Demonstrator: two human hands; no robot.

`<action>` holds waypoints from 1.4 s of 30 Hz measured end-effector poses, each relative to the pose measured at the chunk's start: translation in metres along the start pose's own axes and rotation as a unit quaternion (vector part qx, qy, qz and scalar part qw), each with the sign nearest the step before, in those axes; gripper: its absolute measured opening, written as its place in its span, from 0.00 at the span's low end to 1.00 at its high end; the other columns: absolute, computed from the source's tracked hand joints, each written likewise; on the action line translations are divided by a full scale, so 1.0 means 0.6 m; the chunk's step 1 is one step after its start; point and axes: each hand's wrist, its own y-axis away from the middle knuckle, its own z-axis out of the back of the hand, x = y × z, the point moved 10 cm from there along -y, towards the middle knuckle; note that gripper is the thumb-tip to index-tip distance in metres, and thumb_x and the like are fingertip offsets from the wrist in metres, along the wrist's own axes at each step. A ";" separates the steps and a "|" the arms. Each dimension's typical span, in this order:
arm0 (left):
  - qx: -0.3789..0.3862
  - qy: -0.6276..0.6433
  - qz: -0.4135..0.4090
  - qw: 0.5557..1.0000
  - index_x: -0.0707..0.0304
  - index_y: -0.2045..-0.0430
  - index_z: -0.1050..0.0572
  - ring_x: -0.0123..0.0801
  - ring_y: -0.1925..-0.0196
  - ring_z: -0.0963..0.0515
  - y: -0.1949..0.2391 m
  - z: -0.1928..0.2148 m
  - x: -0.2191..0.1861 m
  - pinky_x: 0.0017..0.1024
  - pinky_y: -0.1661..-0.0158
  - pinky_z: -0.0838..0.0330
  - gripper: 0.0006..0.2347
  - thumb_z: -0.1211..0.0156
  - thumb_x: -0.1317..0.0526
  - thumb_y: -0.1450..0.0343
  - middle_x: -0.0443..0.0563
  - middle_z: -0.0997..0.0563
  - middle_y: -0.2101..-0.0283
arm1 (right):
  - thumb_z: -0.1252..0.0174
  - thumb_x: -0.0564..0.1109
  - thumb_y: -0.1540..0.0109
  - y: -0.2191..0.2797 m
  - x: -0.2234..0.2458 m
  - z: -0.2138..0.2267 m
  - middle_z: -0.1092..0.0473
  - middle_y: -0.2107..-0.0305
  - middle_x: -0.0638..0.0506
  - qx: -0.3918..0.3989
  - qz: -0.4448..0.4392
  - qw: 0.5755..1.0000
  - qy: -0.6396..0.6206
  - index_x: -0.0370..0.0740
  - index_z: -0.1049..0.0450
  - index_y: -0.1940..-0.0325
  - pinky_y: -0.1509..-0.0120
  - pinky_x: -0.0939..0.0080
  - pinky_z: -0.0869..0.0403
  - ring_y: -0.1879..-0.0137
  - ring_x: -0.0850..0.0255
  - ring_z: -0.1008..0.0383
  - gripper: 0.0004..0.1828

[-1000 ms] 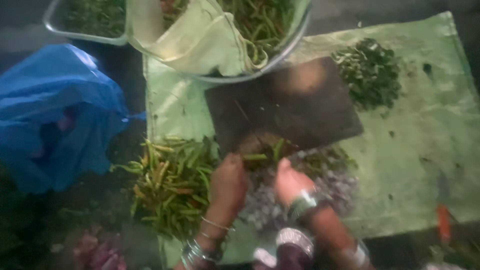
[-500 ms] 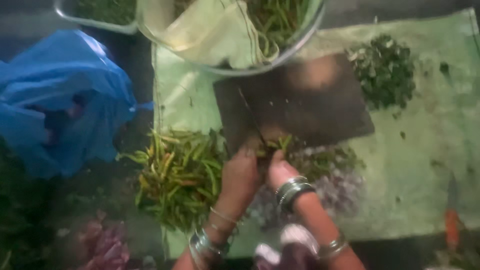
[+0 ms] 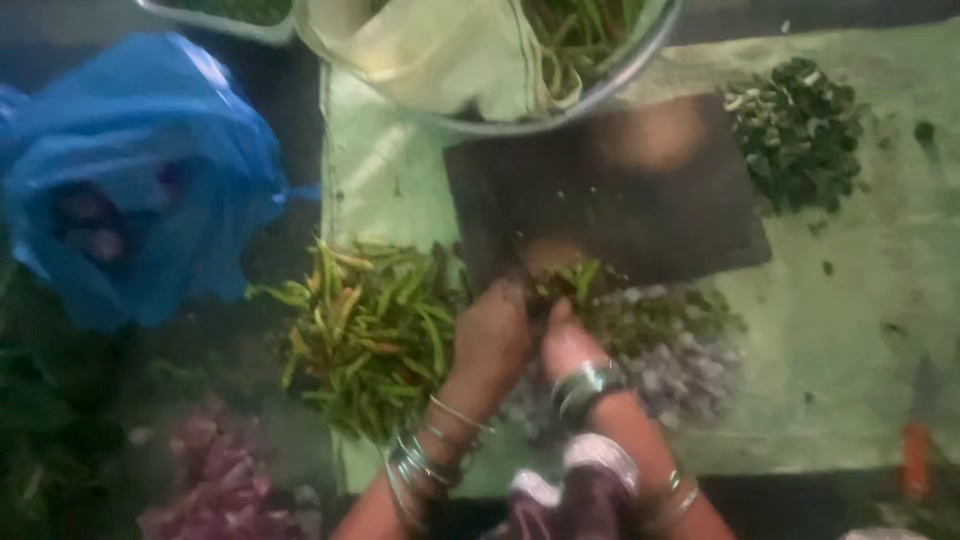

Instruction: The person sits on the floor and uses a knife to chop green chilies on a wooden cutting board. They pick up chilies from a pile, cut them into small pieces, and place the chopped pieces onto the board.

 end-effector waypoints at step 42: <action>-0.337 0.023 0.017 0.941 0.67 0.48 0.28 0.57 0.47 0.23 -0.446 0.313 -0.030 0.48 0.48 0.29 0.19 0.38 0.58 0.31 0.64 0.22 0.49 | 0.56 0.44 0.35 -0.299 0.077 0.233 0.23 0.65 0.35 -0.140 0.093 0.985 0.035 0.32 0.57 0.23 0.56 0.43 0.21 0.61 0.45 0.18 0.37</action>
